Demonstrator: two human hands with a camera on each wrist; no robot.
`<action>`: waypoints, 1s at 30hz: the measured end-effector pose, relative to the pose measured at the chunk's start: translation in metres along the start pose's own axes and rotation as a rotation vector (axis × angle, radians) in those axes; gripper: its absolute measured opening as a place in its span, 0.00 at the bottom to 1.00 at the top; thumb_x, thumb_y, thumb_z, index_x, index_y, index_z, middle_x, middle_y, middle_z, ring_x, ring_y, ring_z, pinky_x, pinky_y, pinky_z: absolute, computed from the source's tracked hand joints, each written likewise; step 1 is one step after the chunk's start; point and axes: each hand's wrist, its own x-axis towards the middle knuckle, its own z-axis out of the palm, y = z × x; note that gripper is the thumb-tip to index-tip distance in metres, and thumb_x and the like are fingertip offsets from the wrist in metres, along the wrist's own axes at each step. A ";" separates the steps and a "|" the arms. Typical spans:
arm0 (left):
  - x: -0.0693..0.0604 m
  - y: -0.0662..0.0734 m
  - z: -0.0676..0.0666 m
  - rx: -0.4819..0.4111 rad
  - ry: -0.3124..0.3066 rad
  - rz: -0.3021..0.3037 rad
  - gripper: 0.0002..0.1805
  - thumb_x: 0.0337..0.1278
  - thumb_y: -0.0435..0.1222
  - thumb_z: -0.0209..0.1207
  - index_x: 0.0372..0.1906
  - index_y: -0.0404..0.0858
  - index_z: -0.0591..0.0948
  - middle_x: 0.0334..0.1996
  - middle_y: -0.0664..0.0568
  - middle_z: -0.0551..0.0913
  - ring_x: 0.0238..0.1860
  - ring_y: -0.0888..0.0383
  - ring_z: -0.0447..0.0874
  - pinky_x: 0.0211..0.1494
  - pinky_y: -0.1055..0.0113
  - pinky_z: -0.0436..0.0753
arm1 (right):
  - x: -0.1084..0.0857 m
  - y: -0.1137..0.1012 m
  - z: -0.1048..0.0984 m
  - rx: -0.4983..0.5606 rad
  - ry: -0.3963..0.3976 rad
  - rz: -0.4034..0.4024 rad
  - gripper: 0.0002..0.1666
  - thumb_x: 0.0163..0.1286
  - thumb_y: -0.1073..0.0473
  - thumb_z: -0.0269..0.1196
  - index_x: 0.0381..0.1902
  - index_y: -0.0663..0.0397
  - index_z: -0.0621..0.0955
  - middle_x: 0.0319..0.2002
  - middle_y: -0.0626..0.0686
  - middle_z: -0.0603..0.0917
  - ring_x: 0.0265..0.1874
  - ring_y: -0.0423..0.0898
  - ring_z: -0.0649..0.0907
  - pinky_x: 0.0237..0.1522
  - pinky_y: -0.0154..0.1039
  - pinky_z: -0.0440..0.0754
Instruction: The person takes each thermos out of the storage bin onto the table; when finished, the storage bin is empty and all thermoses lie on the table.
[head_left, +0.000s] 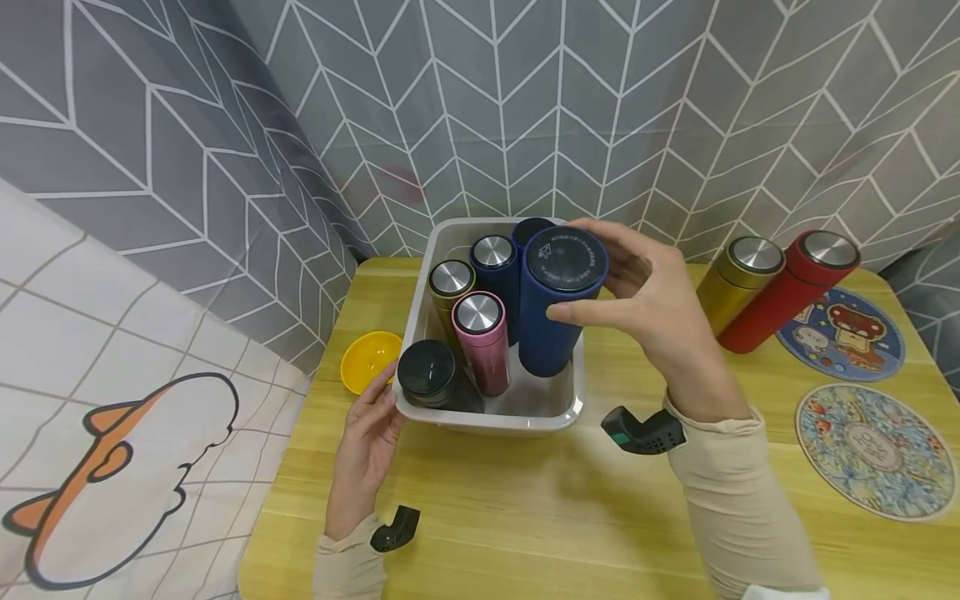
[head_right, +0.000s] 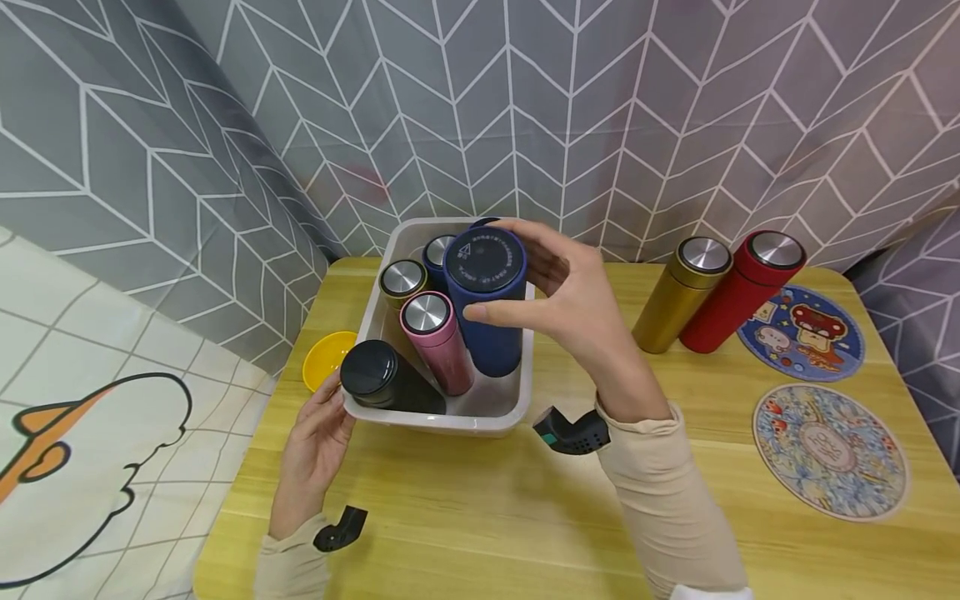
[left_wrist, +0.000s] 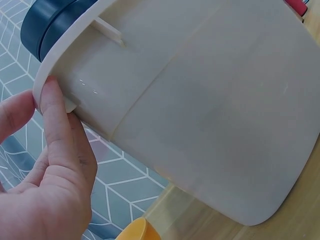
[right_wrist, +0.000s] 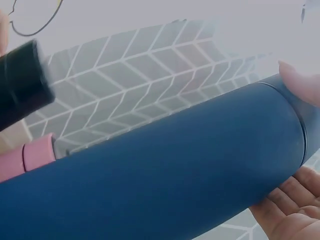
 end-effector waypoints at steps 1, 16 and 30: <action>0.000 0.000 0.000 0.003 0.003 -0.002 0.26 0.74 0.20 0.35 0.65 0.34 0.76 0.53 0.47 0.85 0.50 0.57 0.88 0.57 0.71 0.87 | -0.003 -0.004 0.000 0.036 -0.010 -0.026 0.42 0.46 0.73 0.78 0.62 0.53 0.80 0.54 0.53 0.85 0.52 0.49 0.84 0.60 0.29 0.83; 0.000 0.003 0.002 0.048 0.072 -0.031 0.26 0.74 0.21 0.35 0.63 0.36 0.78 0.54 0.50 0.85 0.48 0.59 0.88 0.56 0.71 0.88 | -0.033 -0.027 -0.011 0.259 -0.028 -0.248 0.50 0.34 0.92 0.67 0.63 0.77 0.72 0.55 0.65 0.83 0.50 0.55 0.83 0.52 0.40 0.90; -0.002 0.002 -0.001 0.002 0.022 -0.030 0.26 0.75 0.21 0.34 0.67 0.35 0.74 0.59 0.48 0.82 0.52 0.57 0.87 0.60 0.68 0.86 | -0.051 -0.009 -0.053 0.475 0.033 -0.349 0.50 0.31 0.99 0.59 0.61 0.88 0.68 0.54 0.72 0.81 0.52 0.59 0.83 0.52 0.42 0.89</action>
